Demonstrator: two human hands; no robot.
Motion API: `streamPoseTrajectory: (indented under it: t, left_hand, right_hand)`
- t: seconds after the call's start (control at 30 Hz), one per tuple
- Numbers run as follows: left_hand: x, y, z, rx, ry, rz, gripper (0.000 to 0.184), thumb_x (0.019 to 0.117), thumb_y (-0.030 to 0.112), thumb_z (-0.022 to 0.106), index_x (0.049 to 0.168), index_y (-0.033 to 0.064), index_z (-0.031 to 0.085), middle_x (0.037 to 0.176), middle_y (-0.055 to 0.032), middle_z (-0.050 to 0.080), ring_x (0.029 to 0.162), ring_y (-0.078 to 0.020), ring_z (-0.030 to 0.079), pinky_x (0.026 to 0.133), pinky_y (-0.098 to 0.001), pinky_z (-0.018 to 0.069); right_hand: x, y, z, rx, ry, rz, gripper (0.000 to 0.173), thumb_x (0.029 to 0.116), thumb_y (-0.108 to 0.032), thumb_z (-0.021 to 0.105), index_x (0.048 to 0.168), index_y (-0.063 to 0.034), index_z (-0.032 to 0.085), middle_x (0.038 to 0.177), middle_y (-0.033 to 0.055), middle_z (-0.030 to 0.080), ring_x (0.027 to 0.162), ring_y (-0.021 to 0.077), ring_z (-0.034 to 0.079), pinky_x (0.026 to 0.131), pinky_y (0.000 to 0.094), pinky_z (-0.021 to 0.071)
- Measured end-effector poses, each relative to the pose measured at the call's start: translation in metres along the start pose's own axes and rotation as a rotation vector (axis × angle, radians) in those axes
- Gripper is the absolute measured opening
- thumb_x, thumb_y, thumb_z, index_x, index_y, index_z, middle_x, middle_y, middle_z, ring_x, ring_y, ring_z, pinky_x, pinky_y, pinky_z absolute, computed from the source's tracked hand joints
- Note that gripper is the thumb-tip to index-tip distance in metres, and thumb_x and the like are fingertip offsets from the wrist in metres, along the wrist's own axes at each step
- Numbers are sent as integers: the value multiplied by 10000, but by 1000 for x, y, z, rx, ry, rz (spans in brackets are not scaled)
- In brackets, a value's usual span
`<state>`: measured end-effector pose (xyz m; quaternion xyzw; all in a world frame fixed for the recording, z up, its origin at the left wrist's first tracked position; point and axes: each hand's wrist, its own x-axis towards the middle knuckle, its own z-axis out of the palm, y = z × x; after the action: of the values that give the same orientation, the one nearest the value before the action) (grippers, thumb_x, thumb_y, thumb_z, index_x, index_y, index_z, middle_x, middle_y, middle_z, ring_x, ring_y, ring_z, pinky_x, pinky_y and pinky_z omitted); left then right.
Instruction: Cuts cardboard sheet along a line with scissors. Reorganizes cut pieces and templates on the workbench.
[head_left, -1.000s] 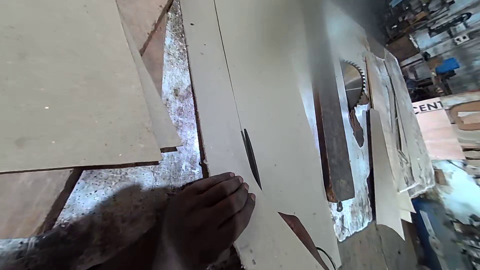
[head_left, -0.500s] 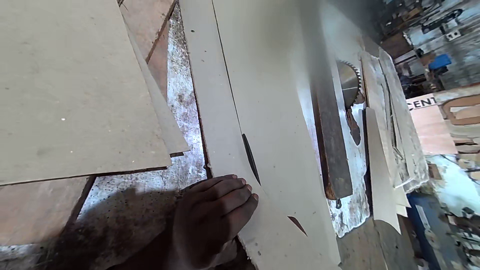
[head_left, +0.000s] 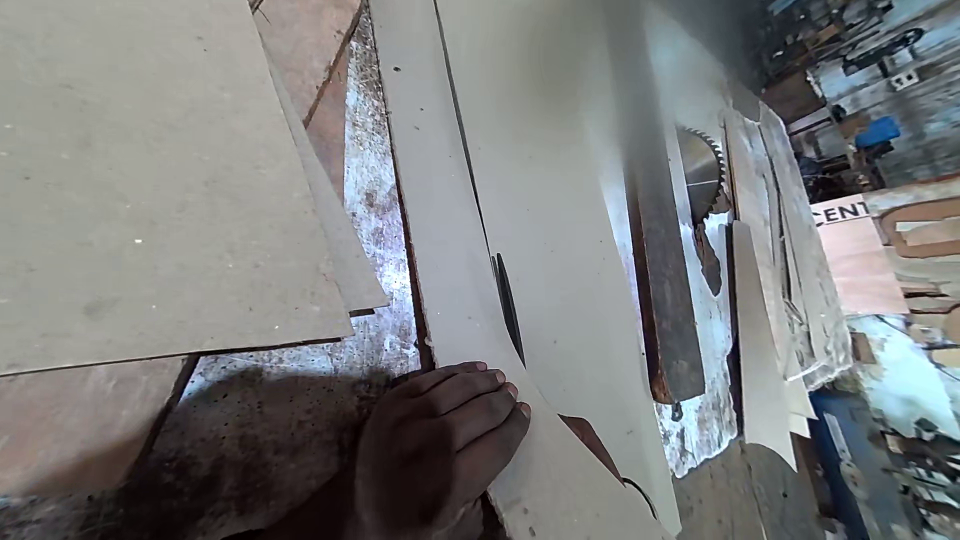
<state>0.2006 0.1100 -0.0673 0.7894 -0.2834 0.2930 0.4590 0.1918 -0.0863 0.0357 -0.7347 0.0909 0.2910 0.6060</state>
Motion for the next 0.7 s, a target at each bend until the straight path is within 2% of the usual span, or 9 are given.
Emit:
streamPoseTrajectory:
  t: [0.2, 0.27, 0.37, 0.43, 0.53, 0.7]
  left_hand:
    - [2, 0, -1, 7, -33, -4, 259, 1017, 247, 468, 1070, 147, 701, 1051, -19, 771, 1075, -160, 721, 987, -303, 558]
    - [3, 0, -1, -6, -50, -10, 249, 1010, 230, 473, 1063, 149, 703, 1053, -20, 770, 1077, -160, 719, 993, -302, 553]
    - [3, 2, -1, -49, -40, -13, 263, 1042, 229, 461, 1068, 138, 707, 1061, -34, 772, 1090, -168, 714, 1003, -306, 546]
    - [5, 2, -2, -49, -35, -2, 277, 1058, 227, 438, 1076, 137, 699, 1064, -35, 769, 1096, -167, 710, 1014, -300, 535]
    - [6, 1, -1, -46, -19, -13, 275, 1049, 213, 437, 1073, 139, 701, 1062, -30, 770, 1088, -163, 712, 1013, -299, 536]
    - [4, 0, 0, -45, -15, -24, 270, 1053, 234, 447, 1077, 138, 699, 1064, -32, 769, 1093, -163, 712, 1012, -305, 539]
  right_hand:
    - [1, -16, 6, -44, 23, 59, 298, 977, 38, 457, 724, -54, 585, 619, -106, 590, 546, -99, 508, 557, 114, 443]
    - [0, 2, 0, -27, 11, 30, 268, 986, 0, 482, 759, -73, 605, 642, -118, 598, 565, -96, 527, 557, 123, 454]
    - [2, 27, -15, 7, -77, -68, 181, 1007, -83, 526, 906, -135, 667, 763, -176, 645, 679, -106, 583, 638, 129, 499]
    - [7, 22, -14, 12, -62, -62, 182, 985, -61, 545, 879, -172, 643, 742, -190, 627, 659, -103, 572, 617, 127, 488]
    - [15, 22, -12, -24, -44, -103, 196, 986, -44, 528, 860, -151, 633, 729, -188, 615, 650, -114, 561, 612, 112, 477]
    - [19, 32, -12, -50, -73, -202, 194, 1005, -68, 511, 893, -101, 666, 757, -183, 632, 688, -135, 566, 643, 97, 480]
